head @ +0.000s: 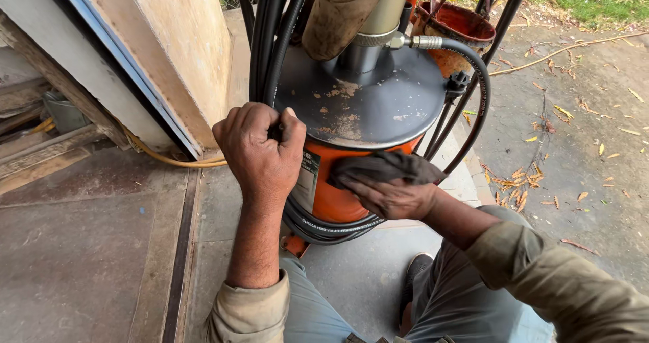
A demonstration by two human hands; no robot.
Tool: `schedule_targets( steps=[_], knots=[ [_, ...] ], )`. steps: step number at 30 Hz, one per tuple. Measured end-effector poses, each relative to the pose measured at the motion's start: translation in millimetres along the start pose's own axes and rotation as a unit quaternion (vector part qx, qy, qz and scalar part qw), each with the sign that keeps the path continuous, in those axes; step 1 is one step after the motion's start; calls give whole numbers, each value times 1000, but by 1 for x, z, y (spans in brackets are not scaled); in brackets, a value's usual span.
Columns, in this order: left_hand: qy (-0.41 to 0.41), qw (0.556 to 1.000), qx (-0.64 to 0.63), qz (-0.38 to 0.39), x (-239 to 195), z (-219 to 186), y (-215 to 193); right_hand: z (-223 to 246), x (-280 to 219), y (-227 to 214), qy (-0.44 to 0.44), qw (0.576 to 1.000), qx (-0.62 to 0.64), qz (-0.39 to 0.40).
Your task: The person squats beside an orange garden sprayer and wipes its body, pressure gauge, and top valve assembly with a dark cloth. They handle the attached hose and a small bucket of red liquid, then stand and continue wiping the upper parts of the sprayer.
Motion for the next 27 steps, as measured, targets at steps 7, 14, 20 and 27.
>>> schedule_targets(
  steps=[7, 14, 20, 27],
  knots=[
    [16, 999, 31, -5, 2, -3, -8, 2, 33, 4, -55, 984, -160, 53],
    [12, 1000, 20, -5, -3, 2, -3, -43, -82, 5, -108, 979, -176, 0],
    [-19, 1000, 4, -1, -5, 8, 2, -26, -59, 3, 18, 998, -51, -41],
    [-1, 1000, 22, 2, -6, 6, -4, 20, 50, 19, -79, 954, -285, 39]
  ],
)
Point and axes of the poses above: each hand's wrist, its own x-axis towards the middle knuckle, its own y-axis out of the palm, z = x × y, the point moved 6 cm from there along x, towards the middle knuckle, and after that the axes turned 1 degree about x, right-handed, at the moved point
